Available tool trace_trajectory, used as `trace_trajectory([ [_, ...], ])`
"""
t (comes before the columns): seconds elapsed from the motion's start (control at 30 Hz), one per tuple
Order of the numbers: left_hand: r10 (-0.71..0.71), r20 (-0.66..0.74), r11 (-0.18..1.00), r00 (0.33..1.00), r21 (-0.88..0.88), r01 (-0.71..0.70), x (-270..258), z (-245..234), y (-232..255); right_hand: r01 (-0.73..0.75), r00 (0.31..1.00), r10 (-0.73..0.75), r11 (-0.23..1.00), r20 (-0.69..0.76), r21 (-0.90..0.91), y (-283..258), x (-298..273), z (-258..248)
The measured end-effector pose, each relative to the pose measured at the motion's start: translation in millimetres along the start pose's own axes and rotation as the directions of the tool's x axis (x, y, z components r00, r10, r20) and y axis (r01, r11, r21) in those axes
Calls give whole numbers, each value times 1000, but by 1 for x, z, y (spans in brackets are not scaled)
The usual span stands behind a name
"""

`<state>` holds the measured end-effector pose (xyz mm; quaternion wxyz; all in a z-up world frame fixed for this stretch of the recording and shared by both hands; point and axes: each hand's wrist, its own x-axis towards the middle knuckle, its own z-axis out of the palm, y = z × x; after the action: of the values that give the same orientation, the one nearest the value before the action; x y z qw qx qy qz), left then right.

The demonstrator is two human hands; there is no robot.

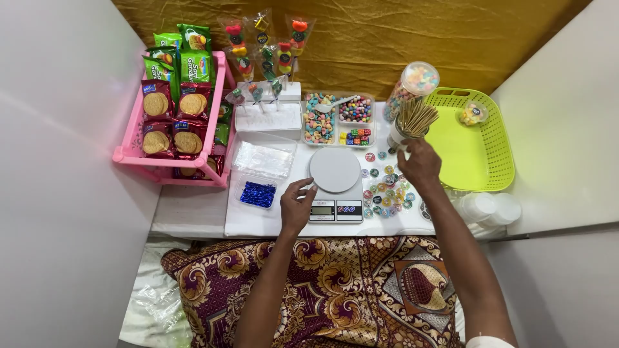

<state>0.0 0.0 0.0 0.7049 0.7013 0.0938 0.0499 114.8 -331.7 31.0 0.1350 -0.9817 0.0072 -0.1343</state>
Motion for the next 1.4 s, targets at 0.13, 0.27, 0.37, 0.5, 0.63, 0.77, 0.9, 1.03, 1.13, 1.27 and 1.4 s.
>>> trace_trajectory([
  [0.13, 13, -9, 1000, 1000, -8, -13, -1, -1, -1, 63, 991, -73, 994, -109, -88, -2, 16, -15],
  [0.27, 22, 0, 1000, 1000, -9, -22, -2, -1, -2, -5, 996, 28, 966, 83, -257, -16, 27, -40],
  [0.37, 22, 9, 1000, 1000, -10, -21, -4, 0, 2, -37, 969, 126, 924, 212, -380, -6, 38, -31],
  [0.5, 16, 16, 1000, 1000, -7, -16, -6, 2, 6, 28, 945, 122, 894, 305, -447, 52, 58, 26],
  [0.63, 22, 6, 1000, 1000, -11, -22, -5, 2, 5, 120, 966, 9, 870, 258, -479, 43, 61, 13],
  [0.77, 16, 1, 1000, 1000, -11, -16, -5, 1, 4, 163, 973, -43, 824, 227, -543, 46, 74, 14],
  [0.9, 18, 6, 1000, 1000, -8, -17, -5, -1, 2, 124, 961, 24, 853, 275, -508, 27, 76, -14],
  [1.03, 17, 3, 1000, 1000, 0, -17, -5, -1, 1, 58, 953, 71, 912, 295, -406, 17, 77, -35],
  [1.13, 16, 1, 1000, 1000, -4, -16, -5, -2, -1, -29, 943, 121, 958, 310, -286, 16, 76, -45],
  [1.27, 34, -41, 999, 999, 34, -33, 9, -9, -16, -157, 940, 180, 982, 289, -101, 21, 76, -47],
  [1.4, 135, -137, 979, 981, 174, -110, 25, -25, -9, -165, 964, 140, 982, 228, 93, 25, 76, -47],
])
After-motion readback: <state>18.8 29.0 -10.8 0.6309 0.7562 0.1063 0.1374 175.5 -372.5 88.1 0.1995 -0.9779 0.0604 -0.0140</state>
